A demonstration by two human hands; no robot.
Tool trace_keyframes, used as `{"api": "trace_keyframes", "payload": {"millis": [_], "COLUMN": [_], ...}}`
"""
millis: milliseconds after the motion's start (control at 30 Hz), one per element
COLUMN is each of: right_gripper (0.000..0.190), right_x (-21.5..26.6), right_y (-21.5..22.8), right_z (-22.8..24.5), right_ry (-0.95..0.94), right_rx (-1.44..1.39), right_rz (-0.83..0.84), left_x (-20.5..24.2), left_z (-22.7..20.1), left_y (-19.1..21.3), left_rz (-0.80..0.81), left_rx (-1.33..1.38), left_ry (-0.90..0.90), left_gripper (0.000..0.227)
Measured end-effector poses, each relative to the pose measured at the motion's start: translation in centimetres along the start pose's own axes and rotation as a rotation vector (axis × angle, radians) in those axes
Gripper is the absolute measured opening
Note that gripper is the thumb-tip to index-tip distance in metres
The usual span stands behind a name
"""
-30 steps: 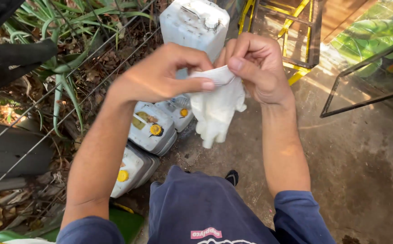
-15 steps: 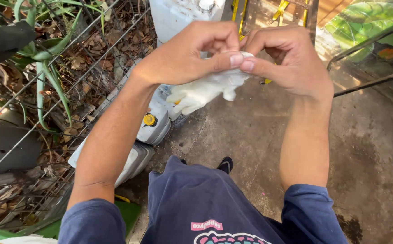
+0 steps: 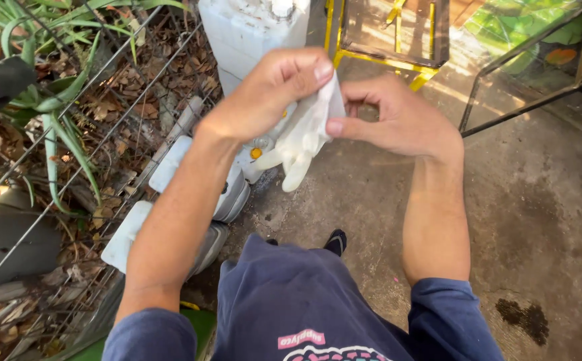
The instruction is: Putting on a white latex glove.
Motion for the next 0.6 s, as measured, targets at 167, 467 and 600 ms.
{"api": "trace_keyframes", "payload": {"millis": [167,467,600], "right_gripper": [0.033,0.025,0.027], "right_x": [1.2,8.3,11.8], "right_y": [-1.1,-3.5,-3.5], "right_z": [-4.3,-8.8,-10.6], "right_ry": [-0.275,0.169,0.195], "right_rx": [-0.013,-0.689,-0.984], "right_rz": [0.147,-0.181,-0.490], "left_x": [1.5,2.8,0.5], "left_z": [4.7,8.6,7.8], "left_y": [-2.9,-9.0,-11.3], "left_rz": [-0.004,-0.086,-0.133], "left_rx": [0.104,0.530,0.644], "left_ry": [0.136,0.245,0.324], "left_gripper": [0.028,0.026,0.024]}}
Point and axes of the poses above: each hand's wrist, its own x-axis away from the middle knuckle, its own y-axis out of the back of the hand, z = x × y, the point moved 5 cm from there along -x, towards the middle knuckle, and after that the axes turned 6 degrees about -x, right-handed, at the moved point
